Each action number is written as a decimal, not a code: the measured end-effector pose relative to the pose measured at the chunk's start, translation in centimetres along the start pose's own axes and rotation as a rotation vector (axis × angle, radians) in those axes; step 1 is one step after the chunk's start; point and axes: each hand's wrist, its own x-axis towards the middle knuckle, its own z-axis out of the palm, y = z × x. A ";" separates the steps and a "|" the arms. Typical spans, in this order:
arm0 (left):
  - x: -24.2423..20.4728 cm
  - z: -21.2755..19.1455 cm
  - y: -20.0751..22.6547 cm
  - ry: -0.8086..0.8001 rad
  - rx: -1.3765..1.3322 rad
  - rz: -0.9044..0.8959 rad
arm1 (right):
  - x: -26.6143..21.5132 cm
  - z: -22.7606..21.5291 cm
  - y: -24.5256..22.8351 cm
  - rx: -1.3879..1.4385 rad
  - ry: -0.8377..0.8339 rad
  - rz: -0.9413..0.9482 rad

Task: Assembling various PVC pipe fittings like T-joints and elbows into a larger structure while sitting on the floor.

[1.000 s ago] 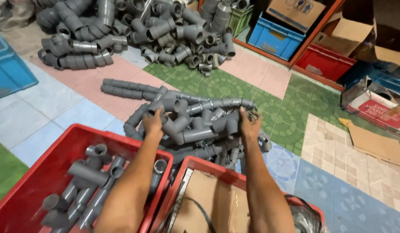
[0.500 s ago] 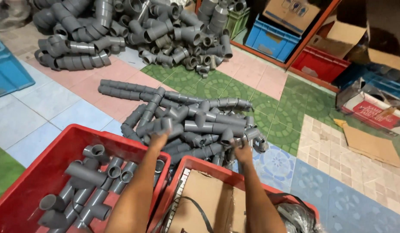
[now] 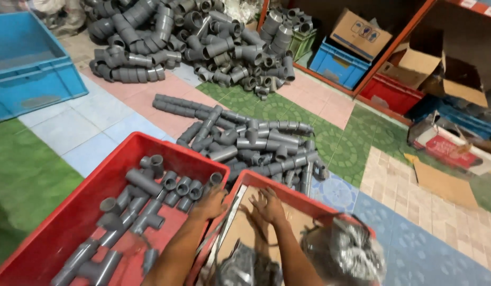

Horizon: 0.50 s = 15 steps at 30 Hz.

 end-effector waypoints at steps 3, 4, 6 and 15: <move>-3.7 -0.6 -0.7 -0.189 0.039 -0.123 | -3.3 0.4 -2.8 0.057 -0.112 0.026; -5.2 -0.4 -0.7 -0.195 0.040 -0.122 | -4.0 1.2 -2.9 0.059 -0.113 0.032; -8.7 0.0 -0.9 -0.213 -0.040 -0.150 | -5.8 3.3 -3.2 0.092 -0.225 0.109; -17.9 -2.1 1.4 -0.114 -0.365 -0.179 | -11.0 4.5 -8.5 0.074 -0.344 0.092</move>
